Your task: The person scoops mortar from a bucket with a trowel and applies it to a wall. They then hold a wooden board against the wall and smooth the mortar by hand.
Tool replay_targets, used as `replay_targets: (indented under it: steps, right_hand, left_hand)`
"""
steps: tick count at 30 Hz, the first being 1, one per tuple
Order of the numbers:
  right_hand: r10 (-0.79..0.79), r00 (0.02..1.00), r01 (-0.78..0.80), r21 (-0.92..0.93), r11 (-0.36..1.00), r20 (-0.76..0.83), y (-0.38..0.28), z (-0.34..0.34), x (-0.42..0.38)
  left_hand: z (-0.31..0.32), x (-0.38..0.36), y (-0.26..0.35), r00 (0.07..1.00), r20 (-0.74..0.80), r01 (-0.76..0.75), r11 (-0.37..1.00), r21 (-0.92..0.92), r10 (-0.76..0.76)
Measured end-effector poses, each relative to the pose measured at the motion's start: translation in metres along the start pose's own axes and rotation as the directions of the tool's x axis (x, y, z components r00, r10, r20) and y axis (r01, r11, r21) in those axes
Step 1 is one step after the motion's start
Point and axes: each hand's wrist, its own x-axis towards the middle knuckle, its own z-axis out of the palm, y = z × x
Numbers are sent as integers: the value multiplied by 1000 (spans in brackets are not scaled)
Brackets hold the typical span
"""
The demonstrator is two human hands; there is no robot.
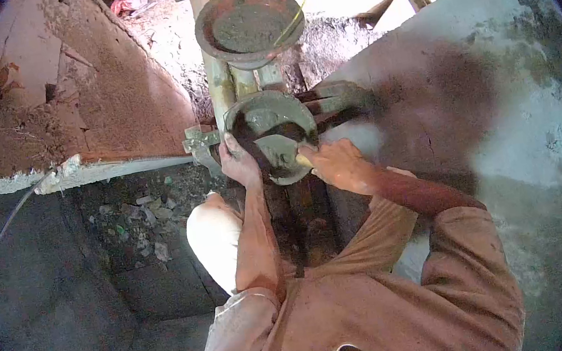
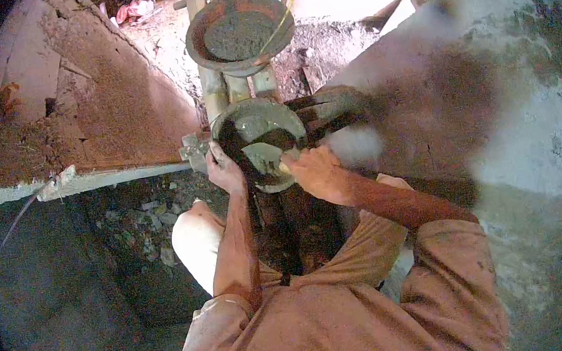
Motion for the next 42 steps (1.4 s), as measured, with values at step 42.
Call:
replay_targets:
  steps: [42]
  right_hand:
    - [212, 940, -254, 133, 958, 269, 16, 45, 56]
  left_hand:
    - [2, 9, -1, 998, -60, 11, 1000, 16, -10]
